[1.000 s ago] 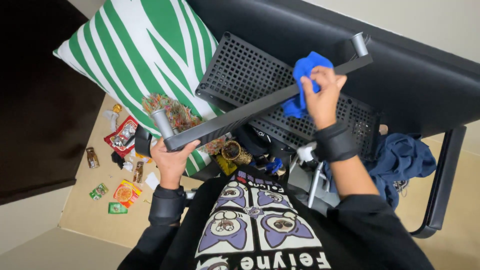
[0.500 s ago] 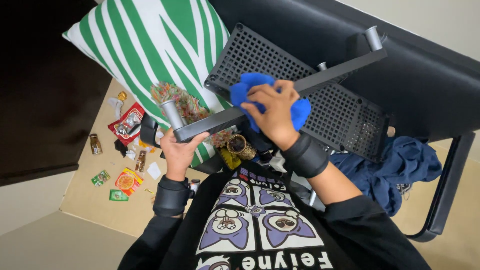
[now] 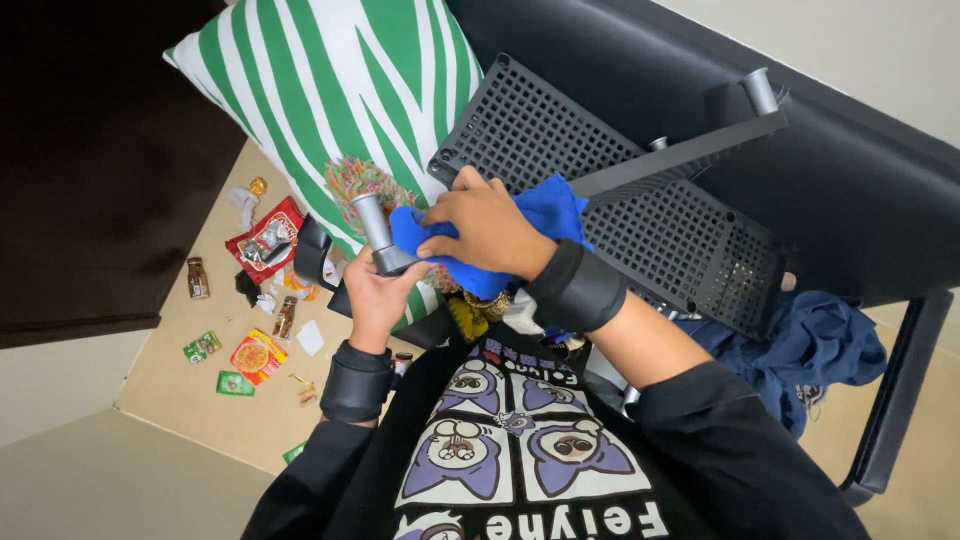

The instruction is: The person cleans black plastic shelf panels and metal poles using a blue cloth. They wipe the surfaces of the panels and the ends of the poles, then insert the poles into the panels to assemble the structure.

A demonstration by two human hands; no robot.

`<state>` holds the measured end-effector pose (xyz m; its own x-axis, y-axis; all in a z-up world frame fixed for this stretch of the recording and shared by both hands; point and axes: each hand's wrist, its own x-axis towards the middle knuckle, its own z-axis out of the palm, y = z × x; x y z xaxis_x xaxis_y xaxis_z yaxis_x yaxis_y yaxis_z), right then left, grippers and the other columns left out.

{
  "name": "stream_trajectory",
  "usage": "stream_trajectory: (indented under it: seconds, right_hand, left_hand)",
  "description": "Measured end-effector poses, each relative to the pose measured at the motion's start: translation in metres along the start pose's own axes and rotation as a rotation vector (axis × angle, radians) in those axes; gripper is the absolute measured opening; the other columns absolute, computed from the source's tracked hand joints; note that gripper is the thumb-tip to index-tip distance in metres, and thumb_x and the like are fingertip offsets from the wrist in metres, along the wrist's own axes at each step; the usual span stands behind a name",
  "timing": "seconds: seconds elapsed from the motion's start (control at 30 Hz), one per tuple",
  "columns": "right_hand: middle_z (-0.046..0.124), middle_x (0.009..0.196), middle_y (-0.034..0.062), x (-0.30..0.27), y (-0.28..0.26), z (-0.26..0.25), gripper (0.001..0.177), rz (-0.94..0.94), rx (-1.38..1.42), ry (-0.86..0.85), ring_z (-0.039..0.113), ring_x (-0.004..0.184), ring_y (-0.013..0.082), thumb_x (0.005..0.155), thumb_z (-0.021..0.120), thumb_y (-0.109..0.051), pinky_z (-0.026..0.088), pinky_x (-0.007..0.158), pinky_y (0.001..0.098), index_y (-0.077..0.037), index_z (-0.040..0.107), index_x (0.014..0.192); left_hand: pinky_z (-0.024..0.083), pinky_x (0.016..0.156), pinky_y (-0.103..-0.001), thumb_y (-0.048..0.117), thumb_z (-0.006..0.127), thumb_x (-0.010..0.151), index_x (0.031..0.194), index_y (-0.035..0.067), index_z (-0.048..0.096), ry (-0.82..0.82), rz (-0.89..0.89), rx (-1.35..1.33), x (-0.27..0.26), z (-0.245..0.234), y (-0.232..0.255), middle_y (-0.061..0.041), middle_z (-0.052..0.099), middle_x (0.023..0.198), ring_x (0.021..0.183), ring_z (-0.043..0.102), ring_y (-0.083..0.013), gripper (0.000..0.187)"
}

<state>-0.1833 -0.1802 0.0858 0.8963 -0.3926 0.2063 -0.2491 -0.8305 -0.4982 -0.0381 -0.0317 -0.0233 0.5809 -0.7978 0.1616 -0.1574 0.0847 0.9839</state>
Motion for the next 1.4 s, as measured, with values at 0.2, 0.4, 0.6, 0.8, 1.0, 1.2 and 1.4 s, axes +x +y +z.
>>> stream_trajectory:
  seconds: [0.2, 0.4, 0.6, 0.8, 1.0, 1.2, 1.4]
  right_hand:
    - [0.066, 0.091, 0.012, 0.002, 0.03, 0.009, 0.046, -0.064, 0.128, -0.102, 0.058, 0.098, 0.0305, 0.075, 0.084, -0.044, 0.047, 0.077, 0.0439, -0.011, 0.078, 0.107]
    - [0.061, 0.085, 0.0143, 0.004, 0.01, 0.007, 0.037, 0.016, 0.071, -0.086, 0.062, 0.089, 0.0331, 0.08, 0.081, -0.042, 0.049, 0.074, 0.0452, -0.01, 0.077, 0.098]
    - [0.059, 0.085, 0.0141, 0.006, 0.021, 0.007, 0.032, 0.007, 0.079, -0.08, 0.062, 0.087, 0.0347, 0.085, 0.079, -0.04, 0.048, 0.072, 0.0467, -0.01, 0.075, 0.092]
    - [0.059, 0.085, 0.0141, 0.002, 0.027, 0.0, 0.036, -0.103, 0.16, -0.129, 0.062, 0.086, 0.0353, 0.081, 0.08, -0.037, 0.049, 0.07, 0.0462, -0.006, 0.072, 0.095]
    - [0.061, 0.083, 0.0089, -0.003, 0.016, 0.011, 0.024, -0.079, 0.026, 0.074, 0.061, 0.088, 0.0302, 0.086, 0.078, -0.034, 0.048, 0.073, 0.0448, -0.011, 0.072, 0.084]
    - [0.06, 0.08, 0.0055, -0.02, 0.035, 0.001, 0.029, -0.211, -0.151, 0.286, 0.056, 0.088, 0.0285, 0.087, 0.078, -0.032, 0.046, 0.073, 0.042, -0.01, 0.061, 0.078]
    - [0.06, 0.08, 0.0063, -0.056, 0.099, -0.023, 0.027, -0.105, -0.289, 0.376, 0.055, 0.085, 0.0295, 0.087, 0.076, -0.027, 0.045, 0.072, 0.0438, -0.009, 0.059, 0.077]
  left_hand:
    - [0.056, 0.074, -0.024, 0.003, 0.089, 0.079, 0.098, 0.001, 0.07, -0.018, 0.023, -0.002, -0.002, 0.005, 0.002, 0.0, 0.073, 0.088, 0.079, 0.065, -0.0048, 0.027]
    - [0.054, 0.07, -0.024, 0.005, 0.092, 0.077, 0.094, 0.002, 0.07, 0.01, 0.01, 0.056, -0.001, 0.006, -0.019, -0.001, 0.071, 0.085, 0.077, 0.062, -0.0049, 0.028]
    - [0.056, 0.074, -0.024, 0.007, 0.09, 0.077, 0.1, 0.002, 0.071, -0.017, 0.02, -0.006, -0.001, 0.006, 0.005, 0.0, 0.073, 0.088, 0.08, 0.064, -0.0049, 0.031]
    - [0.057, 0.076, -0.025, 0.009, 0.093, 0.074, 0.102, 0.001, 0.071, -0.041, 0.083, 0.048, 0.004, 0.015, 0.011, 0.0, 0.074, 0.091, 0.082, 0.065, -0.0051, 0.036]
    - [0.055, 0.07, -0.026, 0.009, 0.095, 0.074, 0.092, 0.0, 0.069, -0.012, 0.027, 0.102, 0.008, 0.009, -0.009, 0.0, 0.072, 0.083, 0.076, 0.062, -0.0057, 0.033]
    - [0.055, 0.071, -0.025, 0.012, 0.095, 0.073, 0.092, 0.001, 0.072, -0.02, 0.012, 0.106, 0.015, 0.009, 0.004, 0.001, 0.073, 0.083, 0.075, 0.063, -0.0054, 0.032]
    - [0.054, 0.073, -0.025, 0.011, 0.095, 0.073, 0.093, 0.001, 0.072, -0.029, 0.04, 0.147, 0.021, 0.009, 0.004, 0.0, 0.074, 0.085, 0.077, 0.064, -0.006, 0.032]
